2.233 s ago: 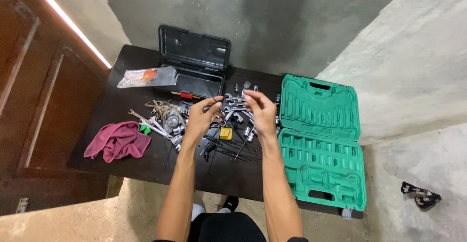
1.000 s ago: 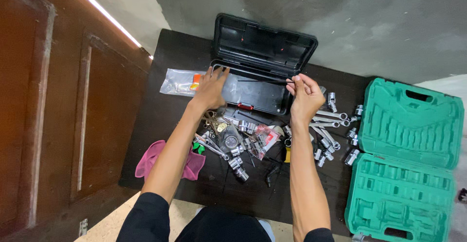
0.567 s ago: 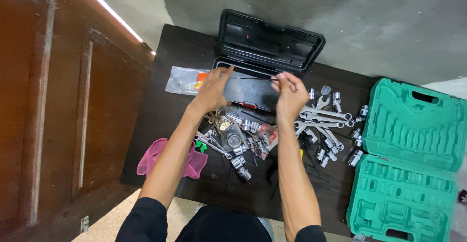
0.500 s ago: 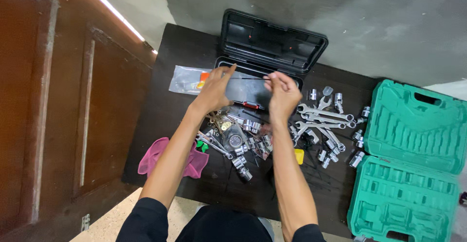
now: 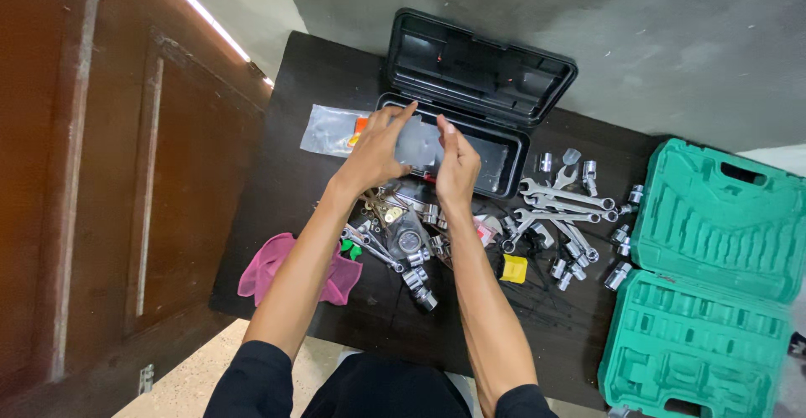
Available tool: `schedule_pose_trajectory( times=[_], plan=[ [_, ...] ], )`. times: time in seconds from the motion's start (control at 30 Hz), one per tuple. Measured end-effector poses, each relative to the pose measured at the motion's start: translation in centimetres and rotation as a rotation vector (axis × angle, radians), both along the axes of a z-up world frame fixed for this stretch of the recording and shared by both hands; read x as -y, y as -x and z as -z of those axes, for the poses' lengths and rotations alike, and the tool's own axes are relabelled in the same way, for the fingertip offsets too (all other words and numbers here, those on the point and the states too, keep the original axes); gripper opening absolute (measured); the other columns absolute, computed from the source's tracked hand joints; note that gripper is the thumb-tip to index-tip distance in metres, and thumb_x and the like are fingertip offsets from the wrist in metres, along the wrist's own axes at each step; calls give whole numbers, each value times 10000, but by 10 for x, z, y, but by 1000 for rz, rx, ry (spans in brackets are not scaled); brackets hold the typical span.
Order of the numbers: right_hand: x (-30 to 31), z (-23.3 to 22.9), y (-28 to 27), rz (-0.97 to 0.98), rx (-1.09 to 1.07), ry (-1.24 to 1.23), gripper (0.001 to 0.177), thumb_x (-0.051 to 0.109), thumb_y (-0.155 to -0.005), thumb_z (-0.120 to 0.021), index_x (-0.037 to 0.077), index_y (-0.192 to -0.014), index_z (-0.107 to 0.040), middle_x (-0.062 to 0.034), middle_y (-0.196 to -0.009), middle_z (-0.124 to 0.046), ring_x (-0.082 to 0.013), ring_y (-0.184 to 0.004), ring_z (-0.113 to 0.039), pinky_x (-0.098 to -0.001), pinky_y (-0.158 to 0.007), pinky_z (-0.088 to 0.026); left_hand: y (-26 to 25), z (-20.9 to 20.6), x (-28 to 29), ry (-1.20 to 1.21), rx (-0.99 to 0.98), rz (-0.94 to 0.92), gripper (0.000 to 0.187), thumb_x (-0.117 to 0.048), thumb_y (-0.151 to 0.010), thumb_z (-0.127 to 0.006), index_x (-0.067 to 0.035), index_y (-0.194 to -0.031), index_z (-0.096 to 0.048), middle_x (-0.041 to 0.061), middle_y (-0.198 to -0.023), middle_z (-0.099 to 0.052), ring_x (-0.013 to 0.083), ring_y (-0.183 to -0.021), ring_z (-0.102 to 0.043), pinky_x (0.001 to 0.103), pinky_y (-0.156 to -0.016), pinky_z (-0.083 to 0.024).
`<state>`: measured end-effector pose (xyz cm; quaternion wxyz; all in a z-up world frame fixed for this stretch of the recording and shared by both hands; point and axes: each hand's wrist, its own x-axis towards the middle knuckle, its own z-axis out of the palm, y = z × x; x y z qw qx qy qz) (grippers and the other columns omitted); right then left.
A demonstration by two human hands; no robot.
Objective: The person picks up and moves wrenches, zip ties, and small plastic bags containing hardware on a dark table before picking up and folding a pink cloth.
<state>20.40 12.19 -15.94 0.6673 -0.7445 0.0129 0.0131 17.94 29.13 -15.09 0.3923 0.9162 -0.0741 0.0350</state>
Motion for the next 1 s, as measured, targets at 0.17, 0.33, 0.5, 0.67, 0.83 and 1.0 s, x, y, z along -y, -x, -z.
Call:
schedule_pose_trajectory(
  times=[0.17, 0.33, 0.5, 0.67, 0.83, 1.0],
  plan=[
    [16, 13, 2, 34, 18, 19, 283, 141, -1012, -594, -4, -1216, -729, -124, -1205, -768, -172, -1117, -710, -283, -984, -530, -7, 16, 7, -95, -34, 6, 1182, -126, -549, -923, -139, -1581, -348, 191, -1466, -460, 418, -1403, -382, 504, -1186, -315],
    [44, 24, 6, 26, -26, 29, 229, 105, -1001, -616, 11, -1157, -755, -86, -1084, -778, -142, -997, -703, -268, -898, -533, -13, 24, 16, -198, -160, 12, 1284, -191, -517, -964, -206, -1597, -270, 228, -1537, -351, 457, -1487, -226, 598, -1198, -204],
    [89, 20, 12, 47, -25, 41, 215, 99, -995, -622, 17, -1133, -765, -65, -1027, -784, -122, -898, -674, -253, -827, -536, -8, 6, 30, -227, -191, -3, 1341, -217, -514, -975, -231, -1619, -216, 244, -1602, -266, 472, -1520, -141, 635, -1210, -149],
    [150, 14, 25, 44, 14, -47, 196, 97, -1012, -604, -4, -1094, -752, -71, -1021, -783, -110, -926, -727, -233, -812, -559, 11, -32, 62, -211, -127, -46, 1309, -271, -541, -988, -227, -1603, -225, 253, -1613, -241, 472, -1524, -118, 676, -1184, -136],
    [219, 7, 48, 37, 34, -31, 200, 85, -1008, -603, -12, -1104, -748, -82, -1013, -781, -115, -907, -729, -231, -760, -547, 42, -62, 125, -140, 33, -69, 1126, -264, -637, -948, -173, -1571, -325, 261, -1564, -317, 462, -1474, -243, 621, -1162, -217],
    [279, 5, 75, 10, -18, -41, 205, 83, -1004, -597, -2, -1117, -744, -84, -993, -785, -119, -867, -734, -230, -738, -560, 75, -65, 185, 37, 163, -57, 734, -169, -774, -836, -98, -1437, -531, 207, -1419, -526, 398, -1349, -499, 454, -1149, -415]
  ],
)
